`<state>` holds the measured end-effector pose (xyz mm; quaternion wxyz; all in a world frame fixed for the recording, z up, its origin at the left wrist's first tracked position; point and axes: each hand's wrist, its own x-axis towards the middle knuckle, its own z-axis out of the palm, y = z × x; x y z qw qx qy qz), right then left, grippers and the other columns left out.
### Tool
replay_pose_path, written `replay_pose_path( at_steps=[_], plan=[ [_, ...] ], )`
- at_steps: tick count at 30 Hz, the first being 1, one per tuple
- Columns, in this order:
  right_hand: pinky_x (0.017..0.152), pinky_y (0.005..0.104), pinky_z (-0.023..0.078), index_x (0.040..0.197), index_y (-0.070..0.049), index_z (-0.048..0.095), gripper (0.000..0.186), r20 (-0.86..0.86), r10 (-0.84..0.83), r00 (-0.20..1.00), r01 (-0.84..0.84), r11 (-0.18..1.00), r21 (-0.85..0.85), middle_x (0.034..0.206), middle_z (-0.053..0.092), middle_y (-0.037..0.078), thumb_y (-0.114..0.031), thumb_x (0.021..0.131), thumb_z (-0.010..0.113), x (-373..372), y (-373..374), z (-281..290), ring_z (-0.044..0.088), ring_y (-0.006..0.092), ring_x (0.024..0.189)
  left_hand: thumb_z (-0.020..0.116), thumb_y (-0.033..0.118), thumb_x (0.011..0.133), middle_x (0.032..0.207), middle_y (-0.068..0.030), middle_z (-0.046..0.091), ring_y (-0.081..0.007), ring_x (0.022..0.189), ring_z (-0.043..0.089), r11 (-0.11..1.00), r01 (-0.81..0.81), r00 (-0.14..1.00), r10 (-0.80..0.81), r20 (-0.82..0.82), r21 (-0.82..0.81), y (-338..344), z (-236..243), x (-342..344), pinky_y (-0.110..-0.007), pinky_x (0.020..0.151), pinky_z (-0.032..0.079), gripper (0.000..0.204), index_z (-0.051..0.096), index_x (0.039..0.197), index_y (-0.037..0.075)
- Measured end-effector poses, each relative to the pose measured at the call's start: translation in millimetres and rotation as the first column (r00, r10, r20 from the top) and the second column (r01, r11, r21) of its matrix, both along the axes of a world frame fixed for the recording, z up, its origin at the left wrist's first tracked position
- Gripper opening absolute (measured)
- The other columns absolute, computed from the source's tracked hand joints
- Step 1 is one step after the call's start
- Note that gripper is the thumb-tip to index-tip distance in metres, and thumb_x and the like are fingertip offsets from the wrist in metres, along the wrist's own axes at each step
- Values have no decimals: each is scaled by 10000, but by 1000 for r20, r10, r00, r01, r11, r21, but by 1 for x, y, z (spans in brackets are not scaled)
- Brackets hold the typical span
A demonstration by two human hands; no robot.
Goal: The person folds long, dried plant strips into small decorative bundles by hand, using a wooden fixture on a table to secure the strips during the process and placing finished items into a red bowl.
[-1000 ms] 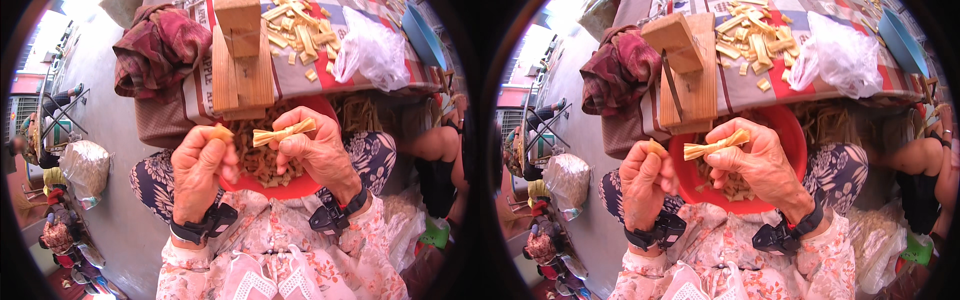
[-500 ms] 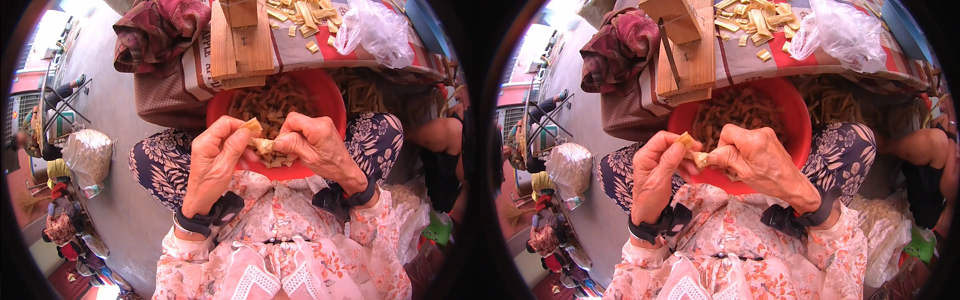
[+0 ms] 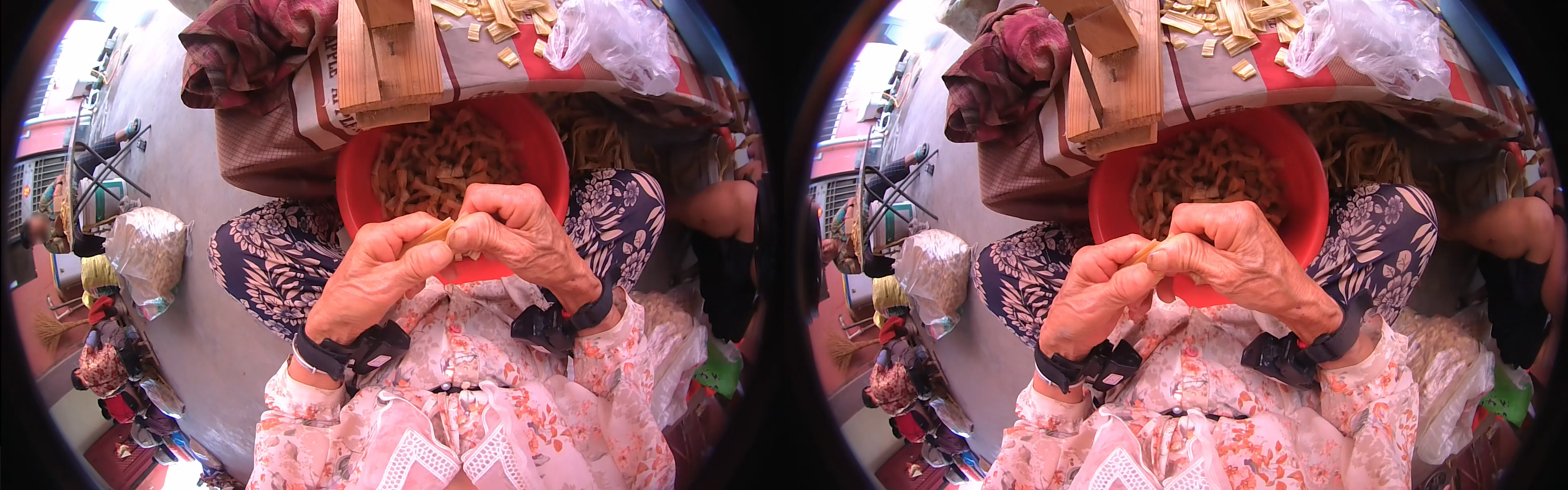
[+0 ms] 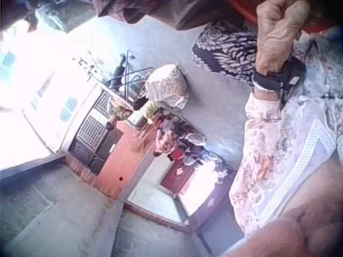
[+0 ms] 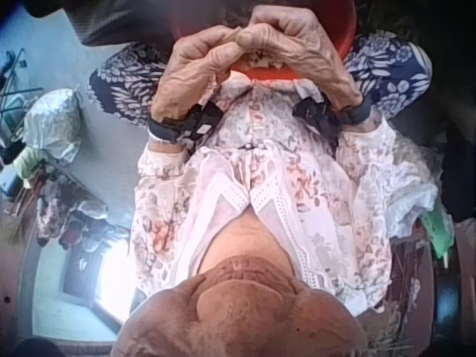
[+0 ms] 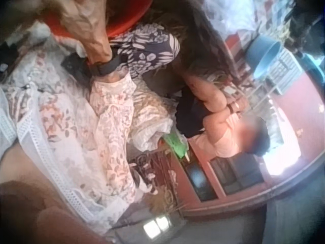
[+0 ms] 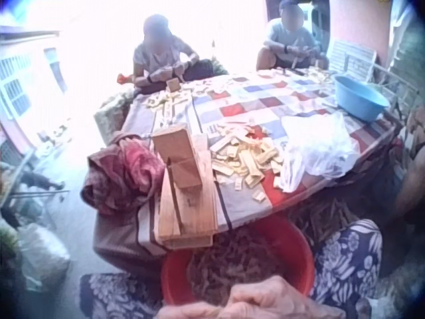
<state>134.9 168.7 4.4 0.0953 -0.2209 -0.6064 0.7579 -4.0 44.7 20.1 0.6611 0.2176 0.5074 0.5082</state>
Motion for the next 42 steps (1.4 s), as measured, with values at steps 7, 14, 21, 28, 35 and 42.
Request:
replay_pose_path(
  at_steps=[7,14,21,28,35,42],
  plan=[
    [394,194,245,614,-60,527,236,81,-57,995,93,812,-577,535,457,-61,-119,827,609,5,-14,8,358,2,460,570,71,815,612,29,457,-33,552,383,995,35,904,8,-427,92,-3,-4,10,-216,466,312,95,575,787,-19],
    [358,187,249,643,-58,517,231,96,-59,994,102,830,-548,506,443,-47,-137,849,587,4,-13,-3,364,11,407,562,68,830,702,-3,574,-49,567,487,996,-46,914,9,-407,-82,-7,-4,10,-193,500,396,125,625,876,-30],
    [382,167,355,777,-15,552,200,86,-25,996,68,838,-541,550,491,-17,-177,893,538,11,2,-9,434,32,417,523,172,904,755,-42,598,-55,535,509,947,-321,946,322,39,-27,-8,-19,-7,-183,460,439,228,598,959,-36],
    [440,195,407,774,-4,558,125,288,-69,955,77,997,-16,565,548,13,-111,817,607,20,11,-35,509,54,490,508,193,913,623,-24,576,-33,423,438,932,-351,927,333,-170,-89,-9,-13,-15,-164,389,358,224,606,884,-6],
    [514,238,429,800,-6,589,65,87,31,996,-40,993,114,636,564,13,-68,804,607,0,7,2,506,64,567,489,241,925,580,3,526,-37,402,423,987,65,982,-37,183,-149,1,-13,-6,-181,361,333,231,562,870,29],
    [403,189,423,871,1,590,135,77,-348,934,356,924,-142,657,577,38,-132,855,581,-11,57,27,517,65,465,486,180,922,631,0,534,-37,458,433,982,-51,979,85,187,-181,3,-15,-14,-167,408,359,212,584,970,-3]
  ],
)
